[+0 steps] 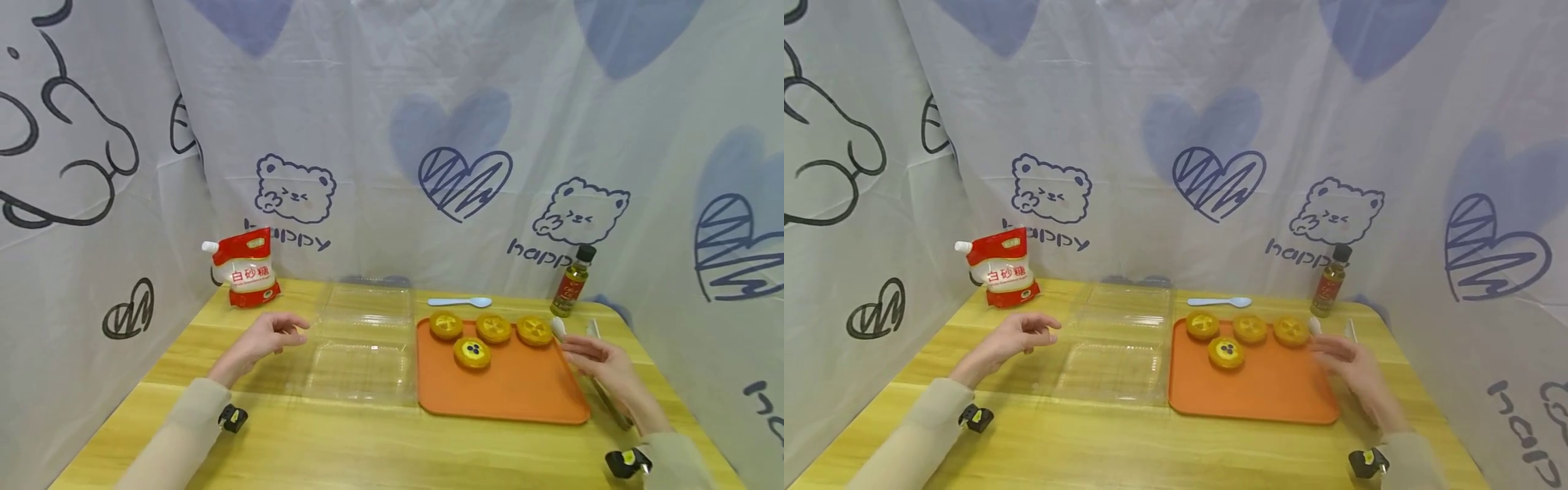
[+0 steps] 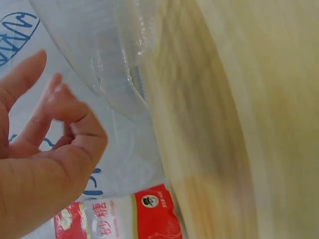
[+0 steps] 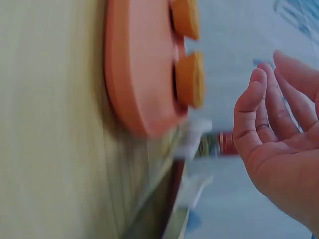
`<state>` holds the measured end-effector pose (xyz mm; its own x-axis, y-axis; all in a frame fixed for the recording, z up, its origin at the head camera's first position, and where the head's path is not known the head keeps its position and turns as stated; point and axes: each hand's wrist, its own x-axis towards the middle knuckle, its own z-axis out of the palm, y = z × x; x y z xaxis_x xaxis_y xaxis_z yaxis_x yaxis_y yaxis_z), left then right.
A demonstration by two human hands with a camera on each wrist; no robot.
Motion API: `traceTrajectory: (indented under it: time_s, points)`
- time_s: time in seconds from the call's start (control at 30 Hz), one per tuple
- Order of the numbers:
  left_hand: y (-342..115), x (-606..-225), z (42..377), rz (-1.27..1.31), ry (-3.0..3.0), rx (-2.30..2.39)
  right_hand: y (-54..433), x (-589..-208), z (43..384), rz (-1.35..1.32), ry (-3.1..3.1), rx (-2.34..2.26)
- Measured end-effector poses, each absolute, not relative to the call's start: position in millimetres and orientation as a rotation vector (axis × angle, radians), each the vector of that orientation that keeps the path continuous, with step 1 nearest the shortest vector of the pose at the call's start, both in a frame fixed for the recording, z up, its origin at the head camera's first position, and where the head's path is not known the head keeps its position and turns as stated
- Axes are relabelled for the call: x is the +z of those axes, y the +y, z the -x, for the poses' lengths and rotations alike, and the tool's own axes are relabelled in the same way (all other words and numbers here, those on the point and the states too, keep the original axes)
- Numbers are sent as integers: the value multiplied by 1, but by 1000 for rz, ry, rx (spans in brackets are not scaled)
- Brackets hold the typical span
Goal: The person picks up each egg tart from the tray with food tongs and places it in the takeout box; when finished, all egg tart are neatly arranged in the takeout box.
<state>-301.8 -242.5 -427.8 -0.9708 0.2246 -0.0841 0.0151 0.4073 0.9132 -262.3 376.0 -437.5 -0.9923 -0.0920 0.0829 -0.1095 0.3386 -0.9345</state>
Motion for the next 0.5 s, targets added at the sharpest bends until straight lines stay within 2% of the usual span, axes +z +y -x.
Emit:
traceTrajectory:
  time_s: [0.17,0.33,0.5]
  points:
    - [-246,-431,302,-231,2417,1547,407,-441,257,-266,-2606,1594]
    - [-248,-437,302,-212,2334,1625,428,-445,254,-166,-2809,1258]
    - [-251,-444,304,-189,2230,1703,447,-452,252,-133,-2945,1152]
